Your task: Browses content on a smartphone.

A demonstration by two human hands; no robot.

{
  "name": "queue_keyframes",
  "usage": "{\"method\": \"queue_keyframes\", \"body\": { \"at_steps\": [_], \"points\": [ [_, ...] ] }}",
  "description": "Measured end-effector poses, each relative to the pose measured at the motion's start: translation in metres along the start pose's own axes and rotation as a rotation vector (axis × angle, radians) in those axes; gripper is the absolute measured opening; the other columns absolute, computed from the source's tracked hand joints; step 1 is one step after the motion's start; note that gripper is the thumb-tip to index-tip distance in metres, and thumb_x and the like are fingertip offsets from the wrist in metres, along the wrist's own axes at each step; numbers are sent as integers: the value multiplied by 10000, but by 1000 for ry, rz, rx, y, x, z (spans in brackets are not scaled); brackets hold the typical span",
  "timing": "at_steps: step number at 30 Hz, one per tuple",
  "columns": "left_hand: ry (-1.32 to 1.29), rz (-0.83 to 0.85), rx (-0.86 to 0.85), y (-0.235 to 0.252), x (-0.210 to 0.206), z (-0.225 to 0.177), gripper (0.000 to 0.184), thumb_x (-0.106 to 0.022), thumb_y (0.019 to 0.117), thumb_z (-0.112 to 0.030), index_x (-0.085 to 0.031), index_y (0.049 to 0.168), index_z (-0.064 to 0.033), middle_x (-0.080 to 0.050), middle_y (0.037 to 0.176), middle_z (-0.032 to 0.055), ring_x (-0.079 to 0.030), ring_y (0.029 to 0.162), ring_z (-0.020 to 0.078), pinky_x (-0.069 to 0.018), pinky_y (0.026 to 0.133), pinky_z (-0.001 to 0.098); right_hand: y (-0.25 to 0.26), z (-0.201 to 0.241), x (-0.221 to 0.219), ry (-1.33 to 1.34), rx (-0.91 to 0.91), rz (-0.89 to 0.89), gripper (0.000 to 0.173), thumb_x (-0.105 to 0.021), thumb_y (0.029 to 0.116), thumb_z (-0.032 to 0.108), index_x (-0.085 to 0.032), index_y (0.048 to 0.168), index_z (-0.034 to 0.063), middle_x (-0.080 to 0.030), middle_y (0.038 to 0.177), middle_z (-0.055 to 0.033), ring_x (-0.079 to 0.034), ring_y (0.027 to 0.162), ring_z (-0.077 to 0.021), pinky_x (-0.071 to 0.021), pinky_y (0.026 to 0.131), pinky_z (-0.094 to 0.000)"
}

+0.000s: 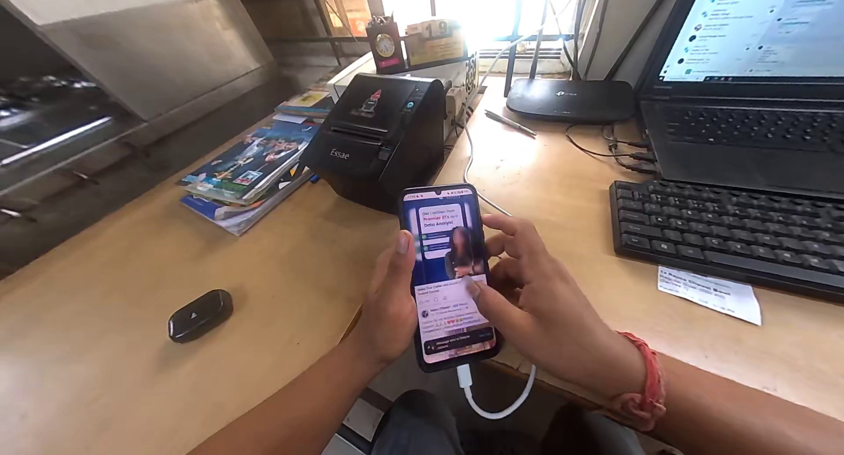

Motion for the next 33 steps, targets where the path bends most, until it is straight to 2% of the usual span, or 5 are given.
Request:
{"method": "queue_keyframes", "body": {
  "at_steps": [3, 7, 13, 27, 33],
  "points": [
    [-14, 6, 4, 0, -1, 0, 594, -272, 1057, -609, -604, 1308, -185, -707, 1136, 52, -708, 1025, 159, -614, 861, 380, 0, 1, 0, -15, 12, -2, 608, -622, 947, 207, -370, 1498, 160, -666, 1085, 41, -671, 713, -42, -609, 598, -233],
    [-6, 11, -11, 1, -2, -1, 596, -280, 1056, -610, -605, 1308, -179, -704, 1144, 53, -704, 1035, 160, -612, 865, 380, 1, 4, 5, -58, 42, -33, 451, -512, 1044, 228, -409, 1474, 143, -652, 1011, 41, -642, 721, -38, -579, 605, -219],
    [9, 12, -20, 0, -2, -3, 596, -254, 1066, -592, -615, 1293, -176, -711, 1127, 37, -707, 1014, 136, -616, 849, 353, 0, 3, 1, 6, 20, 3, 621, -646, 937, 187, -372, 1492, 142, -662, 1101, 29, -677, 723, -46, -614, 608, -229],
    [18, 4, -15, 0, -1, -3, 593, -242, 1073, -578, -603, 1308, -171, -704, 1143, 47, -705, 1023, 145, -615, 848, 359, 1, 3, 3, -31, 19, -14, 544, -576, 991, 214, -388, 1496, 134, -654, 1063, 27, -657, 716, -47, -594, 598, -224],
    [33, -3, -16, 0, 0, -3, 594, -244, 1068, -591, -605, 1309, -185, -703, 1149, 31, -700, 1039, 135, -611, 865, 357, 0, 2, 0, -5, 9, 14, 645, -622, 911, 202, -366, 1500, 149, -665, 1085, 40, -679, 745, -45, -612, 610, -238]
  ]
}}
Point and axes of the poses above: each hand's wrist, its own y-axis towards the middle knuckle, its own x-axis out of the back of the hand, z = x × y, the point moved 10 cm from there along y, towards the middle knuckle
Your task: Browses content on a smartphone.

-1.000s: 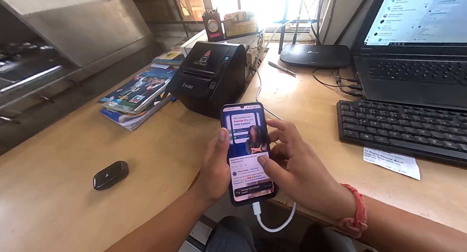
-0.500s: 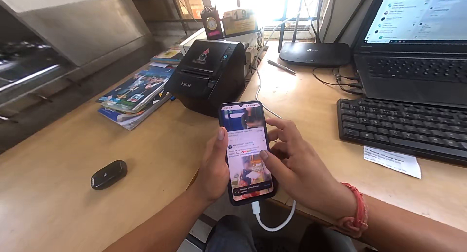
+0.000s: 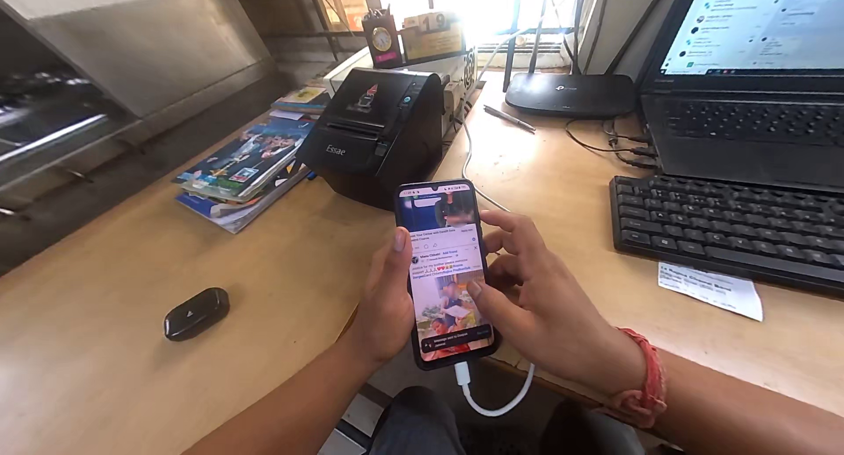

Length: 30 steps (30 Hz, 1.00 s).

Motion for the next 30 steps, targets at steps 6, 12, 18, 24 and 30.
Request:
{"method": "queue_keyframes", "body": {
  "at_steps": [6, 12, 18, 24, 30],
  "points": [
    [-8, 3, -4, 0, 0, 0, 592, -243, 1070, -586, -594, 1323, -181, -699, 1162, 36, -699, 1046, 139, -610, 868, 361, 0, 0, -3, 17, 2, 32, 715, -647, 881, 200, -333, 1522, 163, -647, 1134, 37, -685, 763, -50, -622, 627, -245],
    [-7, -10, -5, 0, 1, 0, 571, -251, 1073, -578, -587, 1328, -193, -698, 1158, 29, -697, 1045, 133, -610, 864, 352, 0, -1, -1, 14, 1, 8, 622, -615, 954, 219, -355, 1515, 150, -649, 1108, 34, -663, 723, -48, -601, 599, -231],
    [-11, -15, -9, 0, 1, 0, 574, -251, 1073, -576, -593, 1328, -193, -699, 1161, 29, -696, 1048, 133, -610, 865, 355, 0, -2, -1, 6, -10, 5, 632, -615, 939, 195, -356, 1514, 159, -651, 1116, 37, -667, 731, -45, -603, 601, -231],
    [-32, -7, 11, 0, 1, 2, 578, -263, 1062, -600, -584, 1333, -204, -697, 1164, 29, -694, 1055, 135, -608, 869, 356, 0, -2, -2, 37, -19, 16, 638, -614, 931, 194, -354, 1512, 159, -649, 1112, 33, -670, 729, -51, -607, 605, -235],
    [-35, 5, -2, 0, 0, 2, 580, -271, 1057, -610, -583, 1337, -208, -695, 1167, 20, -692, 1053, 129, -608, 861, 356, 0, -1, -2, 19, -7, 13, 647, -621, 916, 200, -359, 1507, 160, -656, 1090, 38, -673, 728, -46, -607, 600, -235]
  ]
}}
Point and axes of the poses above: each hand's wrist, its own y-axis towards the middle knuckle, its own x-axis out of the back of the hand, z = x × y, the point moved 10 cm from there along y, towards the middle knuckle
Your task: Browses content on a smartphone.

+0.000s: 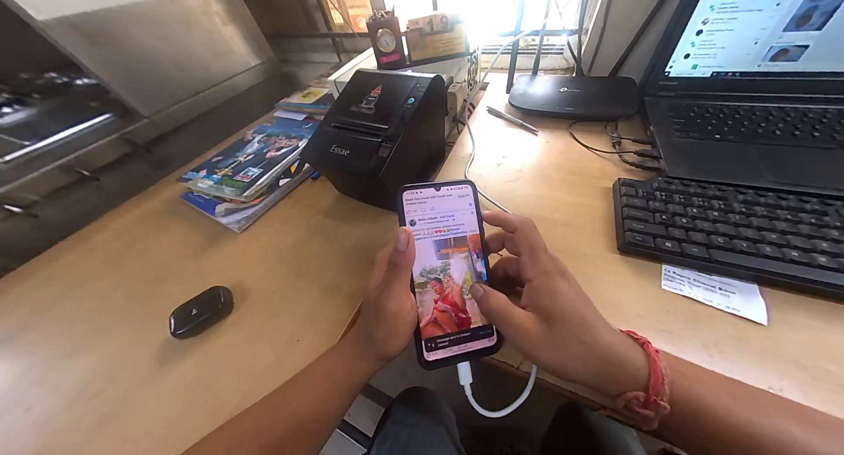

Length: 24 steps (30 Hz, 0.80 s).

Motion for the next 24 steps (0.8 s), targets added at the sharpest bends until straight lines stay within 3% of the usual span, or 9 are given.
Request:
{"method": "queue_keyframes", "body": {
  "at_steps": [24],
  "points": [
    [14, -24, 20, 0, 1, 1, 576, -262, 1064, -595, -602, 1302, -196, -704, 1131, 27, -704, 1011, 126, -616, 825, 344, 0, -1, -1, -9, -5, 4, 665, -624, 904, 195, -354, 1511, 180, -655, 1080, 48, -668, 704, -44, -605, 586, -233]
  ]
}}
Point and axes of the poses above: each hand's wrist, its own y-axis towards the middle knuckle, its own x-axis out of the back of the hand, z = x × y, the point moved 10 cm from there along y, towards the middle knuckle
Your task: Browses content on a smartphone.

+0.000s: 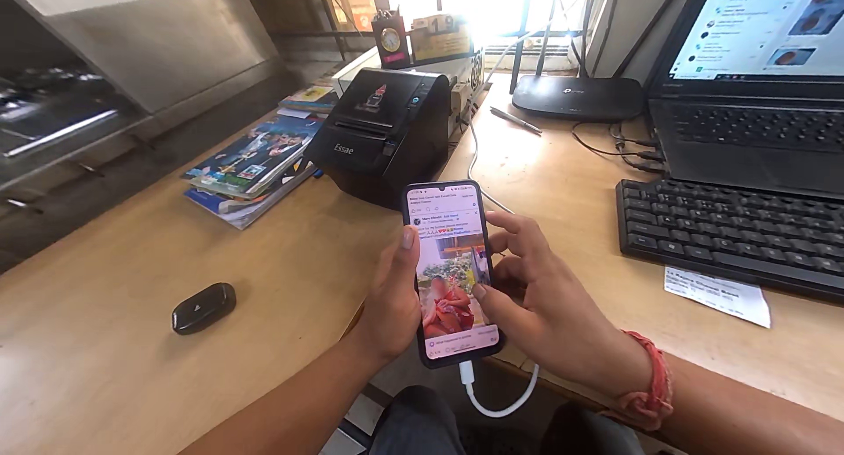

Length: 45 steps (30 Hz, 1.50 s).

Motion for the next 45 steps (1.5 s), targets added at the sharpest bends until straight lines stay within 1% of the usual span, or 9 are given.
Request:
{"method": "queue_keyframes", "body": {
  "at_steps": [3, 7, 11, 14, 21, 26, 33, 38, 45],
  "points": [
    [3, 2, 3, 0, 1, 1, 588, -254, 1063, -600, -587, 1331, -196, -698, 1156, 32, -699, 1035, 135, -615, 839, 355, 0, 0, 0, 1, 2, 5, 664, -626, 905, 193, -353, 1509, 172, -657, 1086, 49, -669, 706, -43, -607, 589, -234],
    [14, 5, -10, 0, 0, 0, 590, -247, 1063, -602, -583, 1337, -202, -695, 1167, 21, -693, 1049, 130, -611, 857, 358, 0, 0, 0, -16, 2, -2, 668, -629, 908, 204, -349, 1513, 166, -661, 1098, 50, -675, 717, -39, -613, 599, -238],
    [13, 9, -12, 0, 0, 0, 596, -246, 1064, -599, -584, 1341, -193, -697, 1166, 35, -695, 1054, 143, -610, 867, 367, 0, 0, 0, -12, 3, 1, 657, -630, 916, 213, -350, 1510, 171, -658, 1096, 51, -673, 710, -42, -612, 591, -238],
    [18, 2, -12, 0, 0, -1, 586, -240, 1069, -588, -587, 1335, -197, -697, 1164, 22, -695, 1050, 131, -612, 866, 357, 0, 0, 0, -8, 5, -1, 650, -631, 920, 215, -356, 1506, 161, -657, 1086, 46, -672, 714, -44, -610, 592, -236],
    [-7, 6, -22, 1, -1, -2, 573, -256, 1072, -580, -592, 1316, -186, -699, 1143, 30, -697, 1034, 127, -612, 851, 353, 0, 1, 0, -10, 9, 0, 648, -639, 932, 224, -353, 1510, 159, -652, 1088, 41, -671, 712, -45, -612, 597, -233],
    [-2, 7, -26, 1, -1, -2, 579, -252, 1074, -576, -583, 1335, -178, -691, 1164, 38, -692, 1048, 136, -609, 862, 358, 0, 1, 0, 7, 15, 7, 657, -635, 915, 197, -353, 1506, 155, -654, 1086, 41, -670, 703, -45, -611, 590, -233],
    [-5, 5, -15, 0, -1, -2, 565, -258, 1076, -567, -592, 1319, -181, -701, 1140, 39, -702, 1025, 137, -616, 843, 358, 0, -1, 0, -6, -5, 5, 662, -635, 908, 210, -356, 1507, 167, -660, 1102, 43, -675, 712, -46, -611, 591, -237],
    [19, 6, -24, 1, -1, -3, 571, -255, 1073, -575, -595, 1317, -187, -696, 1155, 24, -692, 1047, 126, -608, 867, 351, 0, 0, -1, -3, -3, 12, 667, -634, 907, 207, -351, 1511, 176, -662, 1096, 50, -675, 719, -46, -611, 594, -239],
    [23, 3, -21, 0, 0, -2, 571, -240, 1081, -559, -588, 1328, -180, -693, 1160, 33, -693, 1047, 132, -611, 859, 357, 0, 0, -1, 6, 0, 10, 668, -630, 907, 194, -351, 1513, 166, -661, 1099, 45, -677, 719, -49, -613, 591, -242]
  ]
}}
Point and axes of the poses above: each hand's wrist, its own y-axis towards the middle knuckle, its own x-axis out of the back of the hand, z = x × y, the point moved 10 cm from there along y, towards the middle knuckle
